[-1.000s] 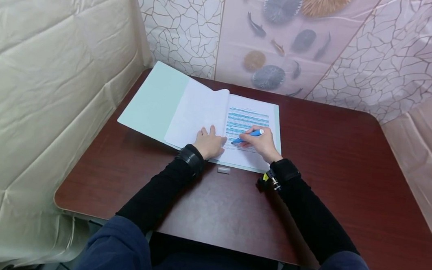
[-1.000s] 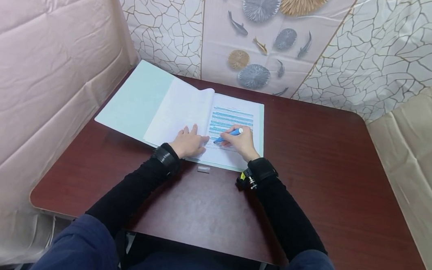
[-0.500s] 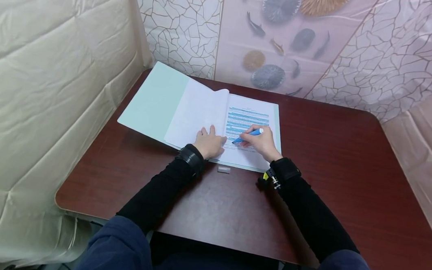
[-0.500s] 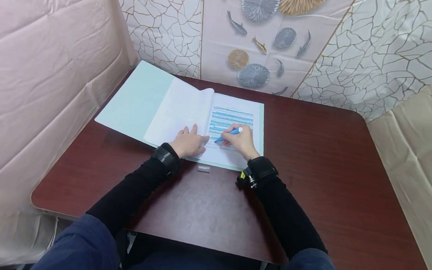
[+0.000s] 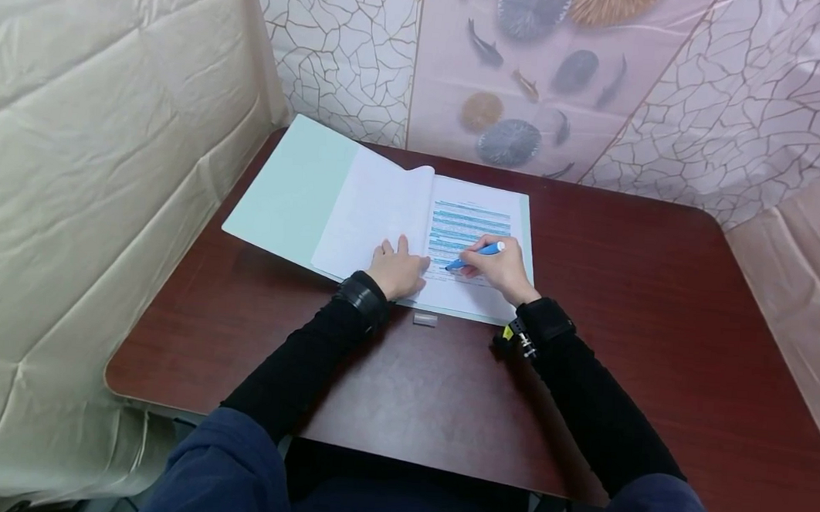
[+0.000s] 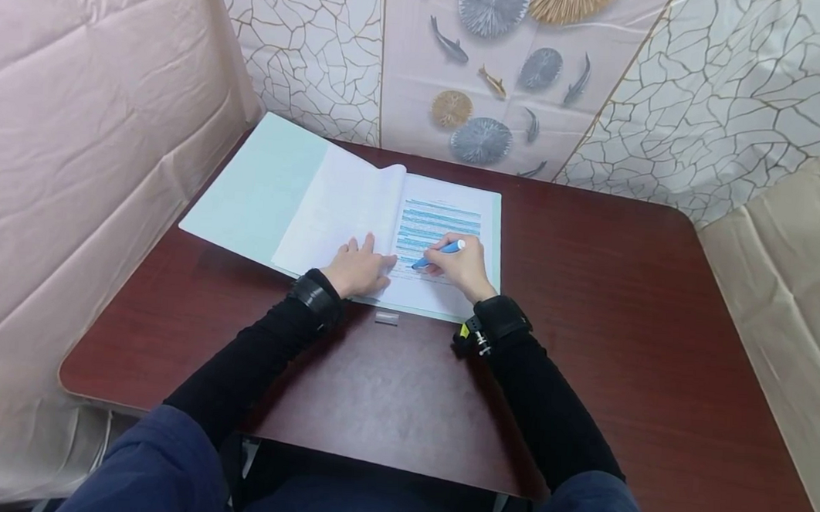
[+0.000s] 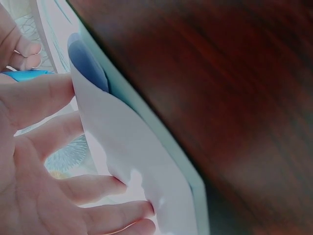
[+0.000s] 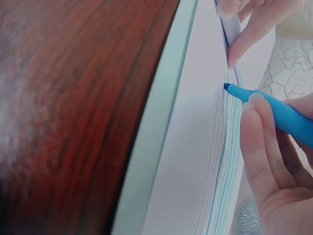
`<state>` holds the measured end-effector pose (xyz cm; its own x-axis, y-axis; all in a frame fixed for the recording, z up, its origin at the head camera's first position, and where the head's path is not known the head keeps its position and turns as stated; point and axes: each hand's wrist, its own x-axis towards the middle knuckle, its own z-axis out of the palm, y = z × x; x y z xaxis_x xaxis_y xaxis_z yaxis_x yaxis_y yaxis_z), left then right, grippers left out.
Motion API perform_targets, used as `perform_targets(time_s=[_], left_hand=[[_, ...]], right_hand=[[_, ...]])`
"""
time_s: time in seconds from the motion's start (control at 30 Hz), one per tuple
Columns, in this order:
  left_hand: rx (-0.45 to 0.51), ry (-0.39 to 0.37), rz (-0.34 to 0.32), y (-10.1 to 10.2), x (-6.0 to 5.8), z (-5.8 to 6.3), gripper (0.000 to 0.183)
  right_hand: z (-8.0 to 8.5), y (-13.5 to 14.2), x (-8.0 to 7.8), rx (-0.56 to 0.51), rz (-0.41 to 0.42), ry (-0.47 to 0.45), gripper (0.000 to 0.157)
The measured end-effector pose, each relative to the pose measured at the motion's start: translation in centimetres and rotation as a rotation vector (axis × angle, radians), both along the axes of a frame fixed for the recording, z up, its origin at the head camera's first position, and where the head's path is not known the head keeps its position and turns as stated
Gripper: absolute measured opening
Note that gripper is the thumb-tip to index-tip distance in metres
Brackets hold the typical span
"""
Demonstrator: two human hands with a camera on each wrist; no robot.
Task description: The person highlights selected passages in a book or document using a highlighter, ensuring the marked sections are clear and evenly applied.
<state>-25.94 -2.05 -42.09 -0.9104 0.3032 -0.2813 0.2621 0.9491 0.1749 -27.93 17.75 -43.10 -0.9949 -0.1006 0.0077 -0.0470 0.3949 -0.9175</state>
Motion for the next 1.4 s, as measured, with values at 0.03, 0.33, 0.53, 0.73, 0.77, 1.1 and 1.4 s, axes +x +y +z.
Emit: perform_targets(time_s=[0.03,0.33,0.53,0.73,0.77,1.1,1.4], left_hand=[[-0.002,0.0,0.0,0.0,0.0,0.0,0.053],[-0.006,-0.005,-0.003,0.0,-0.1,0.0,0.053],[-0.009,0.005,-0.006,-0.1,-0.1,0.0,0.053],[-0.005,0.007,-0.004,-0.1,-0.1,-0.1,0.053],[-0.004,0.005,-0.004,-0.1,-0.1,-0.1,0.053],[0.004,0.005,-0.005,-0.1,0.0,0.0,0.053],[0.002,0.005,-0.007,-0.1,0.0,0.1,0.053]], right_hand=[[0.0,0.0,0.0,0.002,-0.001,0.002,0.014],[-0.1,0.2,0.0,0.021,-0.016,0.018,0.012],[-0.2,0.4,0.0,0.014,-0.023,0.026,0.013],[-0.2,0.5,0.0,0.014,-0.036,0.033,0.013],[-0.2,0.5,0.0,0.01,-0.039,0.032,0.013],[-0.2,0.8,0.1,0.003,-0.007,0.047,0.015],[1.6,0.7,1.2,-0.004,0.029,0.027,0.018]])
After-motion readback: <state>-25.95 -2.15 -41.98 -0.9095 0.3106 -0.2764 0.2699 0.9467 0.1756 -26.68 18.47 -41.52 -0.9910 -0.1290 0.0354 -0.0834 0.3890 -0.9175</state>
